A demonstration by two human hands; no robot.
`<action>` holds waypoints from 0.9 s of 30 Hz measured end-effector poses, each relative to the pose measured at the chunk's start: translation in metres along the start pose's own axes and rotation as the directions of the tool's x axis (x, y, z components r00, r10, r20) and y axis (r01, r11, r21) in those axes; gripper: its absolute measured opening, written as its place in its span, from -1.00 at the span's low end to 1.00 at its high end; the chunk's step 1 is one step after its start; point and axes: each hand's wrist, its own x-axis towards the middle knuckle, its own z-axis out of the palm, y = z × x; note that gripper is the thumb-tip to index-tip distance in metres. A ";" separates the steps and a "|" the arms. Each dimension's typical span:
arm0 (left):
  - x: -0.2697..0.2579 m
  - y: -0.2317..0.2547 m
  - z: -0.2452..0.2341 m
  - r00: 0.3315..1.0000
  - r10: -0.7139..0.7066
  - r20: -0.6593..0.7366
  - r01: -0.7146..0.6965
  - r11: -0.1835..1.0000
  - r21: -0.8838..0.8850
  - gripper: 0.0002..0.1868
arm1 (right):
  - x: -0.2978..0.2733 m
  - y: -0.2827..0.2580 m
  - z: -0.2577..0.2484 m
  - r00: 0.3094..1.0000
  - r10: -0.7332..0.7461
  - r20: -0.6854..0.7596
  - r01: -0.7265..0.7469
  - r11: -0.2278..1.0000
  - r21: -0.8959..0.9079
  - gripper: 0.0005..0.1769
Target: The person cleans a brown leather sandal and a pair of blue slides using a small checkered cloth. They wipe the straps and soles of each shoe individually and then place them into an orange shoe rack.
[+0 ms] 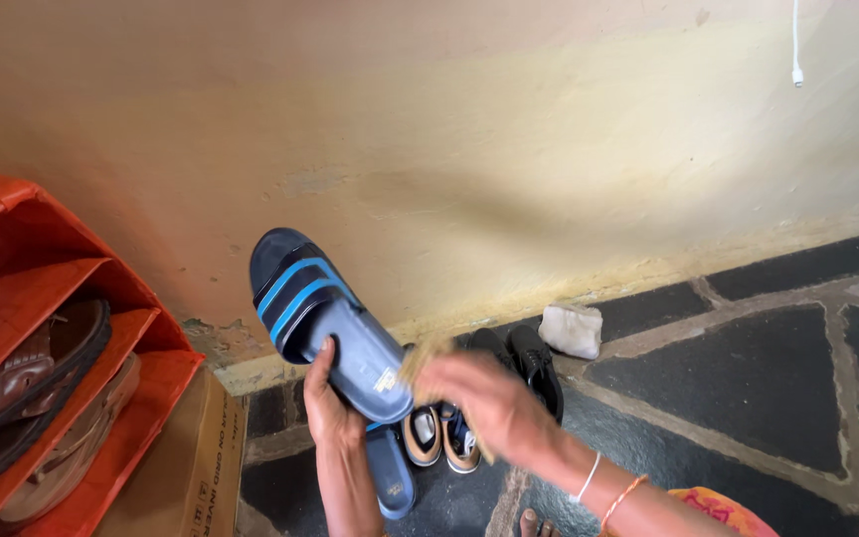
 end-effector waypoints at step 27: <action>-0.077 -0.022 0.081 0.809 -0.198 0.553 -0.448 0.399 0.800 0.00 | 0.022 0.079 -0.090 0.627 0.594 -0.504 -0.294 0.779 0.554 -0.71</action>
